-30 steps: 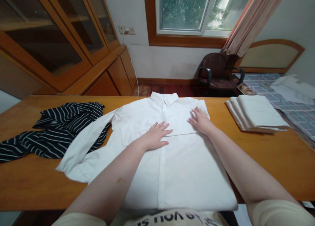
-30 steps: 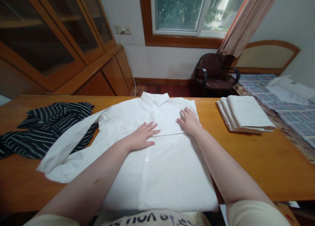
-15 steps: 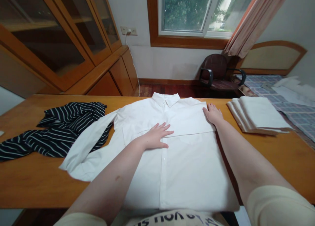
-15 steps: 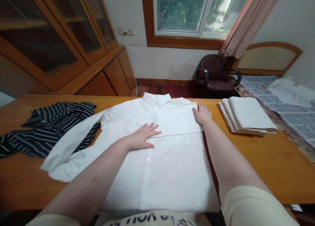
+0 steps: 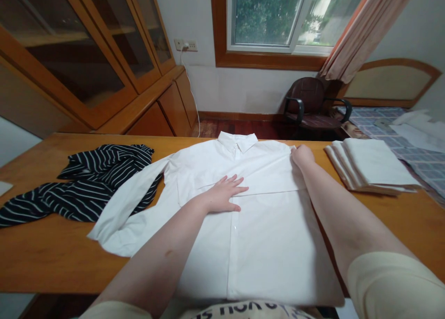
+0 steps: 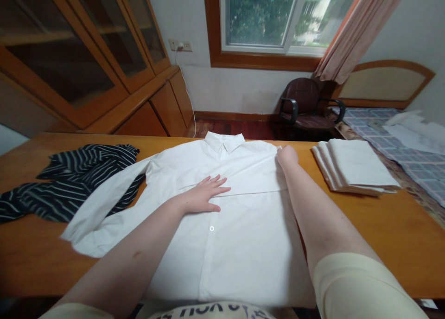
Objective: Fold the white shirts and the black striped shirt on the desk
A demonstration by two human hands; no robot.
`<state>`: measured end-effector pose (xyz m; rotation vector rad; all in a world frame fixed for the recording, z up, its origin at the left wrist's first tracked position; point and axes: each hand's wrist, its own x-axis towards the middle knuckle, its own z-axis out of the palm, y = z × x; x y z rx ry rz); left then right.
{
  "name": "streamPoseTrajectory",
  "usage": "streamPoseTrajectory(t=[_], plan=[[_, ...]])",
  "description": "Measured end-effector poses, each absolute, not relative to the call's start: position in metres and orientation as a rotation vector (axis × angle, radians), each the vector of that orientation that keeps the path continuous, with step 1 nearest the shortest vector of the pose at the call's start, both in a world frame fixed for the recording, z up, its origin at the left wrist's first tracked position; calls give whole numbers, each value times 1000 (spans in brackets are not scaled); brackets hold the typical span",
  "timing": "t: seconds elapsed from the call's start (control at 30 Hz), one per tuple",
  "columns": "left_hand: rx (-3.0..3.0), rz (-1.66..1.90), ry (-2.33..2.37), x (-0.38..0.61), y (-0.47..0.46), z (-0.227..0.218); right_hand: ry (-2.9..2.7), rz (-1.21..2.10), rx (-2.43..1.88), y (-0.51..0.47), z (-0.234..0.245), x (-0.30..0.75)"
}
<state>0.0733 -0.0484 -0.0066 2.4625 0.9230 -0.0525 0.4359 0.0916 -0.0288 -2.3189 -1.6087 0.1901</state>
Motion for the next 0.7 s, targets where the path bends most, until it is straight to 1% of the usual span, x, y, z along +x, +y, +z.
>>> streamPoseTrajectory(t=[0.07,0.13,0.2,0.27,0.37,0.47,0.53,0.7], plan=[[2454,-47,916,73,-49,-4,-1520,139,-2384,83,-31,427],[2426,-36,920,72,-49,0,-1474,8,-2399,75,-28,418],[2399,7,934,71,-49,2,-1563,-173,-2308,71,-21,410],[2396,80,957,70,-49,2,-1782,-284,-2136,72,-12,401],[2420,165,994,71,-48,-3,-2152,-189,-1909,82,-8,383],[2438,194,1012,72,-47,-7,-2379,46,-1863,88,-16,362],[2450,203,1022,74,-47,-9,-2434,155,-1866,86,-24,352],[2463,199,1030,73,-52,-9,-2363,98,-1844,72,-34,347]])
